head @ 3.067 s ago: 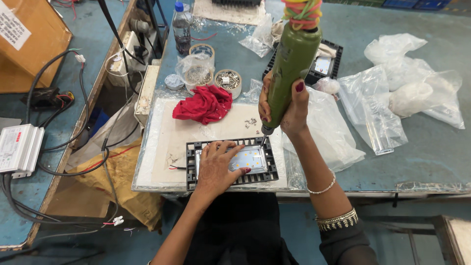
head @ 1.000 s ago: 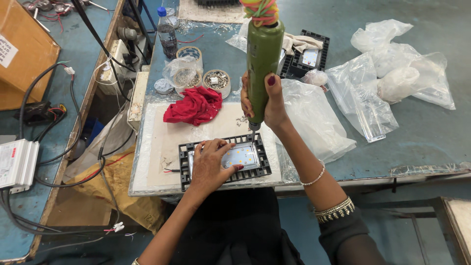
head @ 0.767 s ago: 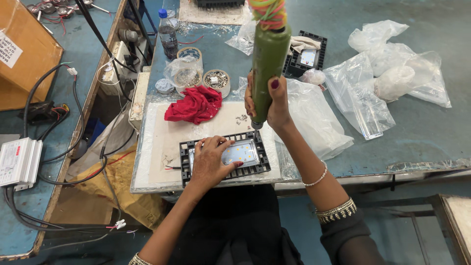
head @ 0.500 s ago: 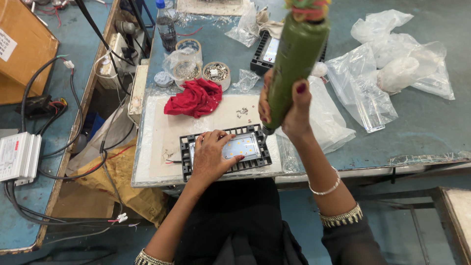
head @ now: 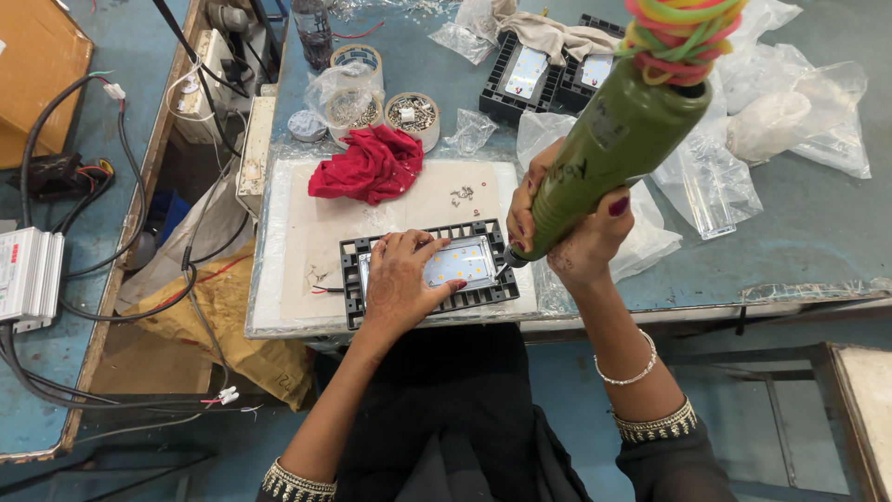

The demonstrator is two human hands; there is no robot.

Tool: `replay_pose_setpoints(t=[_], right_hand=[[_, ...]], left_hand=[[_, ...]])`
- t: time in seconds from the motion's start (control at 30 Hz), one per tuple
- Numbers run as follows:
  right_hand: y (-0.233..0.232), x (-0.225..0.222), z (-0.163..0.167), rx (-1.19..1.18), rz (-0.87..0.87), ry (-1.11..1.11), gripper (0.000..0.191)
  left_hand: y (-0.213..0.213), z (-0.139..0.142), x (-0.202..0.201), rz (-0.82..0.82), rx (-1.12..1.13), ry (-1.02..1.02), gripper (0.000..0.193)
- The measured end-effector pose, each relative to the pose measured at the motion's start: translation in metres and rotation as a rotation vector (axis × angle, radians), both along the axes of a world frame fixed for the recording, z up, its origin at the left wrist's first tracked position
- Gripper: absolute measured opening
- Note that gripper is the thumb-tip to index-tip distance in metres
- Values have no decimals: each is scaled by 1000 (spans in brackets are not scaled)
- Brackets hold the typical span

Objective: The person places screws into a rectangular LED light fixture and uses a green power screwdriver to fasten them. The person then sets the completed unit aside and picks up another fixture to continue the process.

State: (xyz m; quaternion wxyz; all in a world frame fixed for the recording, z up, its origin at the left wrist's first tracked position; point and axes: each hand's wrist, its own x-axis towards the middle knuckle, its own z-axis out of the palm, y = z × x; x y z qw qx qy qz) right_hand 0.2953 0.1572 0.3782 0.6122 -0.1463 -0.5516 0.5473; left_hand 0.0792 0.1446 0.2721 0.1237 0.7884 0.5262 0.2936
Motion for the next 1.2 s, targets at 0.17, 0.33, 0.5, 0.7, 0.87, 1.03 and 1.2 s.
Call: replay_pose_setpoints(t=[0.17,0.33,0.5,0.7,0.87,1.03,1.2], right_hand=[[1,-1,-1,-13,-9,-17,86],[2,-1,-2,-19,-14,-21,87],[2,3,-5,-36,33,-36,88],[14,12,-11,-60,212,-51,94],[31,18,-14,-65,376,-22,93],[32,20,-15,-94,401,24,93],[31,17,-15,-86,371,-9,93]], left_hand=[[0,-1,-1,0,11,-11,67],[0,-1,0,5,6,-11,68],[0,0,0,3,2,-23,67],[0,0,-1,5,-1,-28,66],[0,0,0,8,-7,-25,67],[-1,1,-1,8,-16,-32,67],[0,0,-1,11,-4,-20,67]])
